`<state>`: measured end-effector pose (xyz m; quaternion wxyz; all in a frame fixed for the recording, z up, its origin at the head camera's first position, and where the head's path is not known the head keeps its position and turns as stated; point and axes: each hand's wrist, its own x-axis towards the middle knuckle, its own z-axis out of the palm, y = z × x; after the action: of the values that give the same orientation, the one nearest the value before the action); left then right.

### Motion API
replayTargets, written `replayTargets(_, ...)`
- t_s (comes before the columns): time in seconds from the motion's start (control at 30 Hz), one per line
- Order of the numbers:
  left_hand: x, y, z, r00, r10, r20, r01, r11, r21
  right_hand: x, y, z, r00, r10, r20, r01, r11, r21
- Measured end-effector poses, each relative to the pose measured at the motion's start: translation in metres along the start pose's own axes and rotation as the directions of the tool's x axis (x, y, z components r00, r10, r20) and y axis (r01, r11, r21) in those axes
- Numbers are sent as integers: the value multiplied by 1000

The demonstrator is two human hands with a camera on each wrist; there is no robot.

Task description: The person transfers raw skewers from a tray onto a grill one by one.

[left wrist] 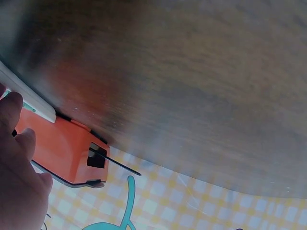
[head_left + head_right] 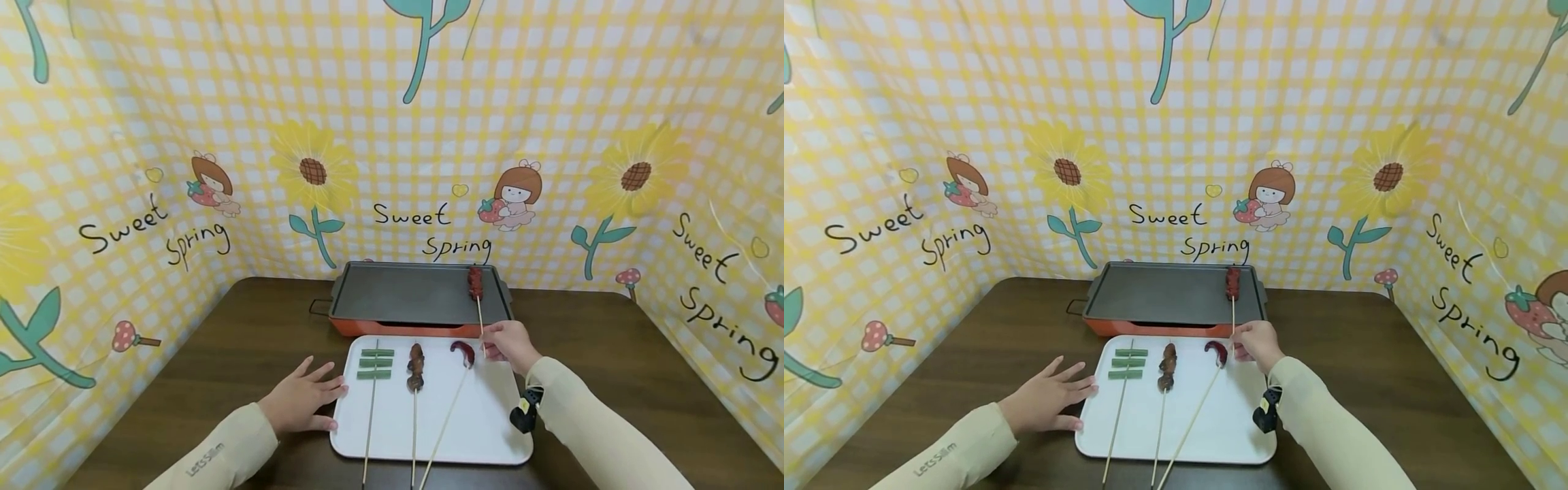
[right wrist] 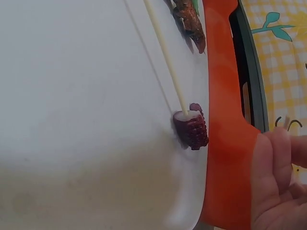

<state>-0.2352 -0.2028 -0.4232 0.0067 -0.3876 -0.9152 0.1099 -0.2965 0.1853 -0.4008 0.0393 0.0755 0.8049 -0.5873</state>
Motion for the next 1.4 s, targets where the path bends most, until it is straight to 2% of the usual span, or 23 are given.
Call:
replayTargets(0.1, -1, -1, -1, 1000, 1, 1, -1, 1000, 2, 0, 1, -1, 1000, -11, -23, 11, 1000, 19)
replayTargets(0.2, -1, -1, -1, 1000, 0, 2, 0, 1000, -2, 0, 3, -5, 1000, -17, -13, 18, 999, 45)
replayTargets(0.37, 0, -2, 1, 1000, 4, -4, -4, 999, -37, -7, 16, -19, 998, 46, 35, -49, 995, 90)
replayTargets(0.53, 1, -2, 2, 1000, -2, 5, 2, 999, -49, -27, 29, -27, 993, 95, 69, -102, 989, 107)
replayTargets(0.7, 2, -2, 1, 1000, -7, 21, 8, 999, -53, -56, 34, -12, 984, 66, 163, -90, 986, 144)
replayTargets(0.83, 2, -2, 0, 1000, -6, 28, 8, 998, -68, -80, 37, 10, 949, 19, 316, -76, 983, 169)
replayTargets(0.9, 2, -2, -1, 1000, -5, 21, 6, 998, -68, -91, 39, 20, 921, 3, 389, -71, 984, 162)
replayTargets(1.0, 3, -2, 0, 1000, 1, 5, -1, 998, -60, -103, 41, 34, 881, 20, 472, -94, 986, 134)
replayTargets(1.27, 5, -3, 3, 1000, 12, -8, -12, 999, -35, -123, 45, 51, 821, 105, 562, -136, 991, 13)
replayTargets(1.4, 3, -2, 3, 1000, 6, -7, -6, 1000, -23, -129, 47, 59, 806, 128, 578, -149, 989, -10)
